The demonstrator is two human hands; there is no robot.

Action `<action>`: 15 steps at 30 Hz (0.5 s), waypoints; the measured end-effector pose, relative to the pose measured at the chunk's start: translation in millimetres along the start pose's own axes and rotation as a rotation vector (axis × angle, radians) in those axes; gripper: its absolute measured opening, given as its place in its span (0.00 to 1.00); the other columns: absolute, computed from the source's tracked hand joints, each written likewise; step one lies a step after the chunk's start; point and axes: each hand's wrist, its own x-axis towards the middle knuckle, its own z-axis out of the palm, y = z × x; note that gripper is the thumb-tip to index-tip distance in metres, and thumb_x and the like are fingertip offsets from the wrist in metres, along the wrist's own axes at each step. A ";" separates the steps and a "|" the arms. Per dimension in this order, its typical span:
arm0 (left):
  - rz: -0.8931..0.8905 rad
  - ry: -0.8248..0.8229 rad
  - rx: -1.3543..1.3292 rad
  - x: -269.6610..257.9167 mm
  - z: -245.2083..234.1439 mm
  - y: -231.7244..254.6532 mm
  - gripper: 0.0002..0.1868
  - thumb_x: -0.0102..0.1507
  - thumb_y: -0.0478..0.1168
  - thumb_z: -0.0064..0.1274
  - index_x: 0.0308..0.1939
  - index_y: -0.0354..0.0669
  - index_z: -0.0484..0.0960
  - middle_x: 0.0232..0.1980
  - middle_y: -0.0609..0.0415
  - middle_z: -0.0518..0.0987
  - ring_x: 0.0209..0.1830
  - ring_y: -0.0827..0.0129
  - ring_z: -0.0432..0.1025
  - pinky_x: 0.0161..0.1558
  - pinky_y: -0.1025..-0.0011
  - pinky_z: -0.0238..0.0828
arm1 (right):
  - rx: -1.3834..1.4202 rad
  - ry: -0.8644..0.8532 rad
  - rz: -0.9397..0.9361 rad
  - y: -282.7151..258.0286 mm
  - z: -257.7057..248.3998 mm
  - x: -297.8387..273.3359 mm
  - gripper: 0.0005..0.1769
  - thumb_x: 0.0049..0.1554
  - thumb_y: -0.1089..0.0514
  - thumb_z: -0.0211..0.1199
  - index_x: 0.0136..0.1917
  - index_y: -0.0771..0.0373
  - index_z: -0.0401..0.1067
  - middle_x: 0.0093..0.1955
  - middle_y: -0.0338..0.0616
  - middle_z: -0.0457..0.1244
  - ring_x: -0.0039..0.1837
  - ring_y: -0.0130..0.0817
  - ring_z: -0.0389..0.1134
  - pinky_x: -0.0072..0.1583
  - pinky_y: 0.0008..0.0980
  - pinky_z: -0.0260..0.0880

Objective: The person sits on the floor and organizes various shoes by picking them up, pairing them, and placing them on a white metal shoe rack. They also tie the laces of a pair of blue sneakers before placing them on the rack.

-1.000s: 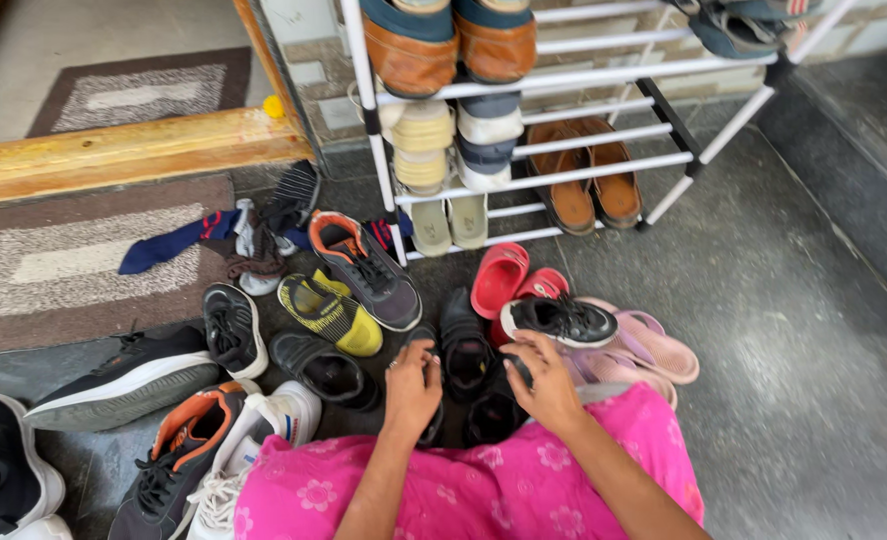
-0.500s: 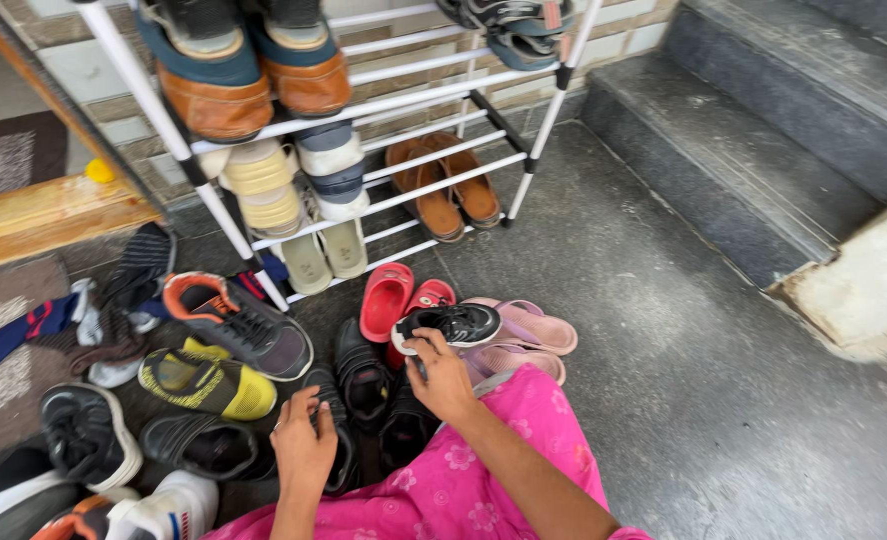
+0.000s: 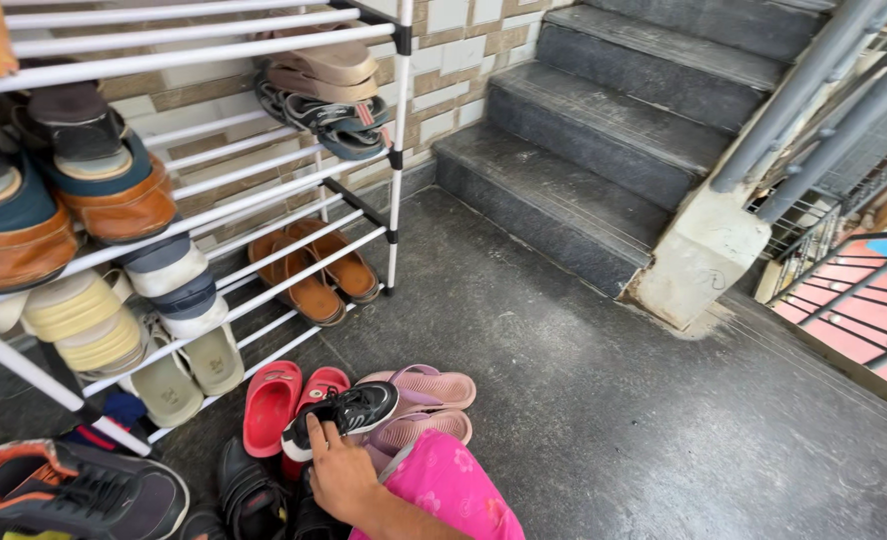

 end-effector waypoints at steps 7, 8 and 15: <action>-0.358 -0.270 -2.123 -13.1 100.5 22.8 0.33 0.64 0.46 0.56 0.68 0.34 0.64 0.55 0.44 0.69 0.55 0.54 0.71 0.56 0.62 0.67 | 0.006 -0.022 0.042 15.2 24.8 1.2 0.43 0.55 0.60 0.65 0.78 0.73 0.52 0.62 0.61 0.58 0.52 0.59 0.69 0.48 0.51 0.72; -0.351 -0.289 -2.173 -15.1 122.0 26.6 0.34 0.65 0.46 0.56 0.69 0.33 0.62 0.56 0.43 0.68 0.56 0.54 0.70 0.57 0.62 0.66 | 0.017 -0.036 0.056 19.3 32.3 2.4 0.43 0.54 0.60 0.66 0.77 0.73 0.53 0.62 0.62 0.58 0.51 0.60 0.70 0.48 0.52 0.73; -0.335 -0.415 -2.312 -2.6 145.0 67.5 0.30 0.66 0.45 0.55 0.66 0.33 0.62 0.55 0.44 0.67 0.58 0.53 0.70 0.59 0.60 0.66 | 0.011 0.044 0.023 42.6 31.4 25.2 0.34 0.52 0.59 0.69 0.67 0.73 0.59 0.62 0.64 0.60 0.51 0.62 0.71 0.48 0.52 0.75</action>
